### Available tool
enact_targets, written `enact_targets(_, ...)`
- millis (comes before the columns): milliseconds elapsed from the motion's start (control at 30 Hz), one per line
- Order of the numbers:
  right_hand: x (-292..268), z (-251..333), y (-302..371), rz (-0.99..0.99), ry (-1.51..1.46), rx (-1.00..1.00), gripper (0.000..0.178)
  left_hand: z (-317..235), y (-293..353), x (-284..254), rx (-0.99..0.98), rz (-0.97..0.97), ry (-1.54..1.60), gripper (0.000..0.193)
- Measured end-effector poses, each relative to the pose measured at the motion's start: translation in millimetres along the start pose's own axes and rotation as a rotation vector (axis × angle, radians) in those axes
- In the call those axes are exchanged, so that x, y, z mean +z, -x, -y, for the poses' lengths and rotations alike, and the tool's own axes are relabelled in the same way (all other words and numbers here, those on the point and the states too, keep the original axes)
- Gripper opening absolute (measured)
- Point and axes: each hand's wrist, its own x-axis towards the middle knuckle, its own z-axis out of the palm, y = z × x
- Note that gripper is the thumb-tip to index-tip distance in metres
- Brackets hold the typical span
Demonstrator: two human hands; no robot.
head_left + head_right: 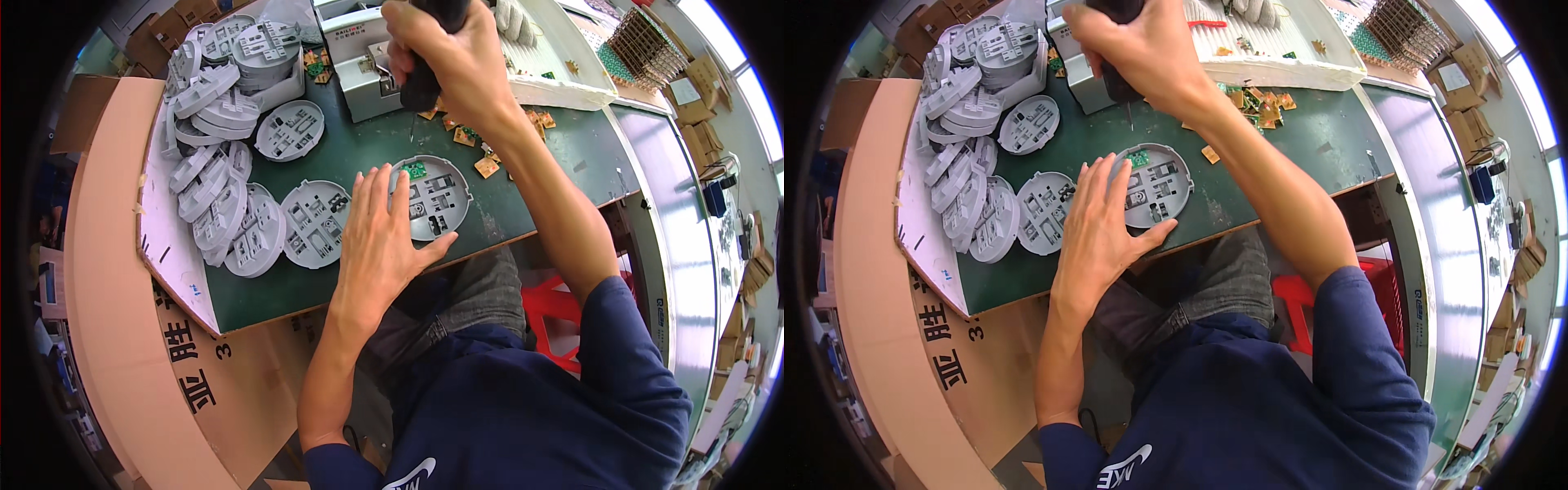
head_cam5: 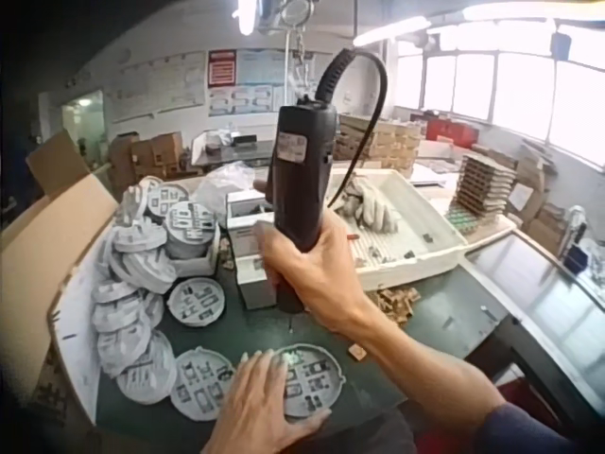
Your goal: Assembling small electronic components and connectors onto circular base plates using a manual press tool.
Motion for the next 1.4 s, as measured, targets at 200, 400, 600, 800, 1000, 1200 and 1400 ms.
enact_targets(200,-7.3,-4.4,24.1,0.064,-0.086,0.079,0.05,0.2,-1.2,0.8,0.027,-0.005,-0.017,0.09)
enact_targets(400,-8.6,-6.7,28.9,0.08,-0.029,0.057,0.05,-0.2,0.5,1.7,0.031,-0.019,-0.024,0.09)
enact_targets(600,-4.9,-17.7,27.7,0.1,-0.04,0.046,0.041,0.2,0.8,1.6,0.04,-0.021,-0.021,0.089)
enact_targets(800,-0.3,-11.8,34.8,0.05,-0.119,0.142,0.023,2.0,0.3,2.9,0.049,-0.031,-0.021,0.09)
enact_targets(1000,-3.7,-13.5,35.9,0.147,-0.045,0.226,0.023,2.6,-1.9,2.6,0.054,-0.027,-0.03,0.091)
enact_targets(1200,-3.1,-15.2,34.8,0.155,0.012,0.183,0.025,3.7,-3.7,1.9,0.056,-0.033,-0.009,0.09)
enact_targets(1400,-0.7,-16.7,27.8,0.185,-0.022,0.168,0.029,5.7,0.2,2.9,0.031,-0.049,-0.021,0.094)
